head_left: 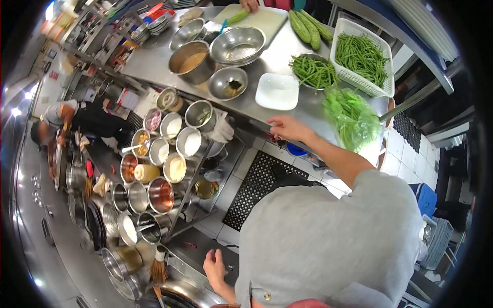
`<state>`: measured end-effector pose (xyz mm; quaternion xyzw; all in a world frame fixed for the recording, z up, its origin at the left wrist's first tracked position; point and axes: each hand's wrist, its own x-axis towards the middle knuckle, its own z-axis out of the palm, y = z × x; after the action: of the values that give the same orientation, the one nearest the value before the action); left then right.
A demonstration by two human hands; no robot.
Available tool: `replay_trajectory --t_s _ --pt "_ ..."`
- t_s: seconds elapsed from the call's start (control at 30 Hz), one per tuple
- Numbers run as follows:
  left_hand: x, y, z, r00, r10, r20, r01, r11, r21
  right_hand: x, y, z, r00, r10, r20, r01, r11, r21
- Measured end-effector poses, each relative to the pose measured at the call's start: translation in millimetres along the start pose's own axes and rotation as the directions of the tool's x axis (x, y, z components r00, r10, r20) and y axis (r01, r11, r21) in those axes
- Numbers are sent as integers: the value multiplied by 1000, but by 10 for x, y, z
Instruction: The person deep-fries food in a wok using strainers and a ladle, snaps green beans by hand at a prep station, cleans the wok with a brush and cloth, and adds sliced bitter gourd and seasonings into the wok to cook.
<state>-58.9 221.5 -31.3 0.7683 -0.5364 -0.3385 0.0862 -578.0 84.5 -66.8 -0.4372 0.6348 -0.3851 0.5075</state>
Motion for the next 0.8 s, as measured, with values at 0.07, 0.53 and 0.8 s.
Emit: replay_trajectory --t_s 0.07,0.53,0.8 --pt "222 631 69 987 85 138 -95 993 72 -98 11 -303 998 -9 -67 11 1000 22" --pt "2745 4164 1813 910 306 279 24 634 -773 -311 -196 -425 999 -52 -5 52 985 167" --pt "2462 3424 1274 865 387 321 85 516 -852 39 -323 -307 996 9 86 -30 971 239"
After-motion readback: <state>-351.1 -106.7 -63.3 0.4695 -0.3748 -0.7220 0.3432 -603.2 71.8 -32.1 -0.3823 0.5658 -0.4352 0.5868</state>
